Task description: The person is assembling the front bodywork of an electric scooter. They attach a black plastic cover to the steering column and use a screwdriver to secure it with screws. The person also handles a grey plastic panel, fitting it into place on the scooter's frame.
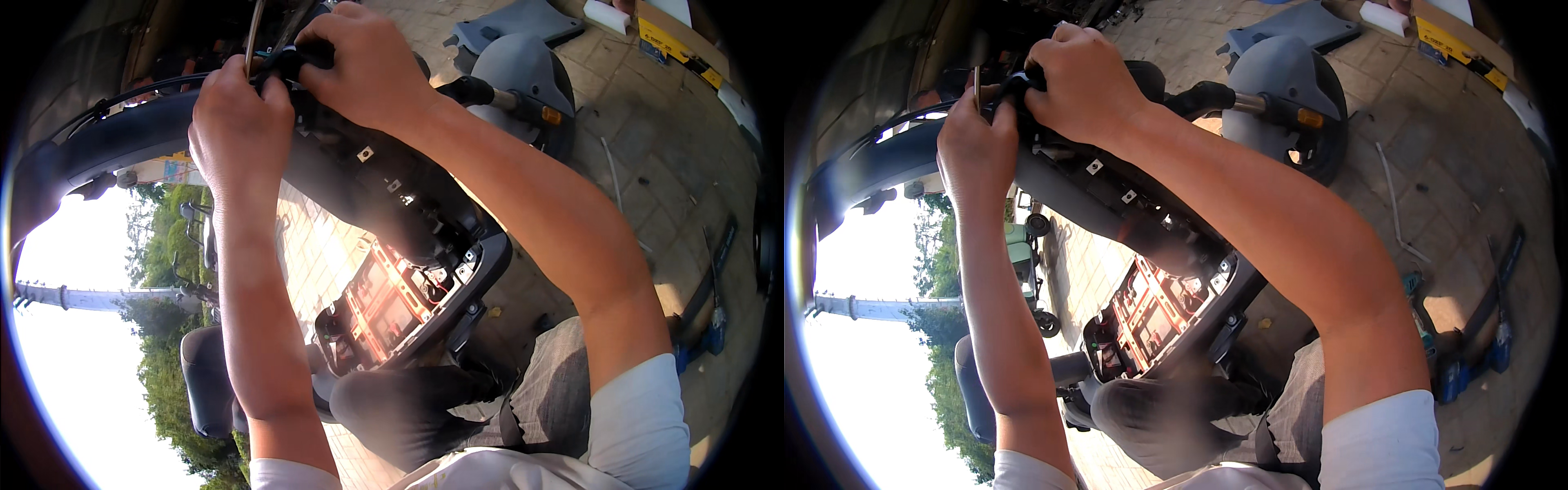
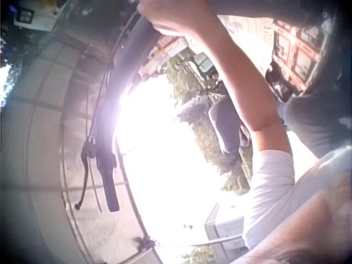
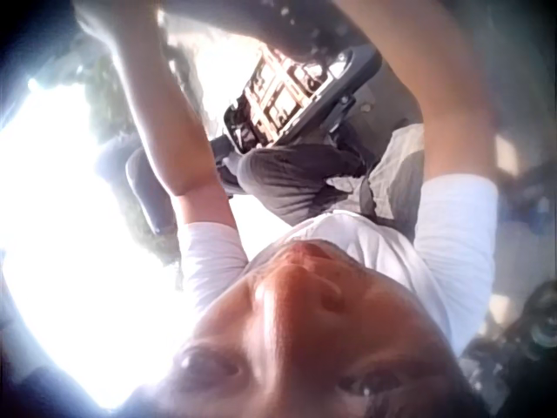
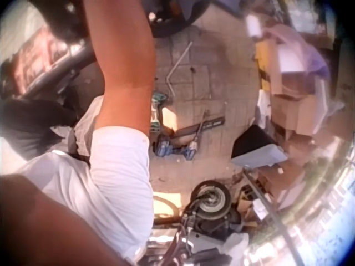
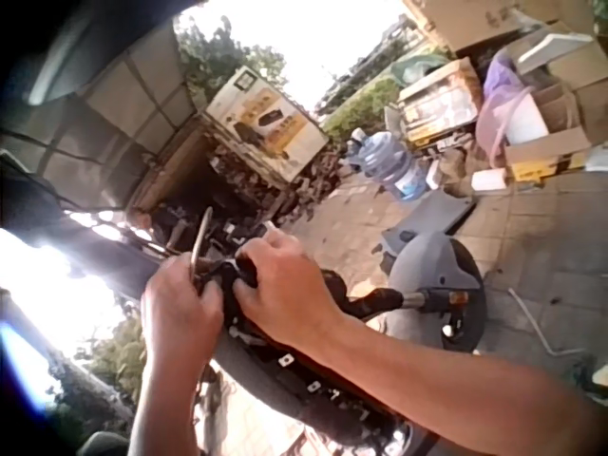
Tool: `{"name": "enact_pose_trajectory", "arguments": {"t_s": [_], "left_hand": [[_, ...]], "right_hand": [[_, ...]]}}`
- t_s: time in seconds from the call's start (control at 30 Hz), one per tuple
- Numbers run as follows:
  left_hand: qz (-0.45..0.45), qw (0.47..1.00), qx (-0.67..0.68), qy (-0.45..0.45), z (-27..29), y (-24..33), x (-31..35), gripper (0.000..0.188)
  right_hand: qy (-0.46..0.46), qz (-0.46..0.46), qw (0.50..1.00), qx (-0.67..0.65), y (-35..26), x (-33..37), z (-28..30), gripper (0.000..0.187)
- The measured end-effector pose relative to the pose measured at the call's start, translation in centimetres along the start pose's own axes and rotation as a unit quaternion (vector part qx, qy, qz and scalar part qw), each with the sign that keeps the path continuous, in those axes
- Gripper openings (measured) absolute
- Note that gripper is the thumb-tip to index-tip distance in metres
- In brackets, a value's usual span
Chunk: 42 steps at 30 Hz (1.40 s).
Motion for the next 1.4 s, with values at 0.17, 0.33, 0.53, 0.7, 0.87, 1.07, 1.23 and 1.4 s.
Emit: {"name": "enact_pose_trajectory", "arguments": {"t_s": [0.17,0.33,0.53,0.7,0.87,1.07,1.23,1.4], "left_hand": [[-0.021,0.999,0.023,0.017,0.4,0.3,0.0,0.025],[-0.004,0.994,0.101,0.049,0.8,-0.2,0.3,0.022],[0.008,0.988,0.135,0.076,1.1,-0.6,1.0,0.025],[0.043,0.978,0.192,0.07,0.7,-1.5,2.1,0.028],[0.058,0.959,0.258,0.1,0.0,-2.1,2.4,0.024],[0.017,0.964,0.238,0.116,0.3,-1.9,2.3,0.021],[0.032,0.962,0.243,0.121,0.3,-1.9,2.3,0.023],[0.082,0.951,0.276,0.116,-0.1,-2.5,2.2,0.032]], "right_hand": [[-0.026,-0.002,1.0,0.007,0.0,-0.3,-0.1,0.027],[-0.067,-0.01,0.998,0.008,0.1,-0.4,-0.1,0.03],[-0.053,0.003,0.999,-0.004,-0.2,-0.2,0.4,0.026],[-0.086,0.02,0.996,0.004,-1.0,-0.2,0.2,0.031],[-0.192,0.057,0.977,0.079,-2.0,-0.4,-0.9,0.032],[-0.218,0.06,0.97,0.09,-2.3,-1.0,-1.6,0.028],[-0.207,0.086,0.972,0.068,-2.9,-1.0,-1.6,0.027],[-0.221,0.086,0.969,0.066,-3.1,-1.1,-1.5,0.027]]}}
Point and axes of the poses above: each hand's wrist, its own x-axis away from the middle knuckle, its own z-axis out of the back of the hand, y = z × x, the point moved 10 cm from there along -x, towards the middle knuckle, and after that the axes turned 12 degrees about -z, right-handed, at the moved point
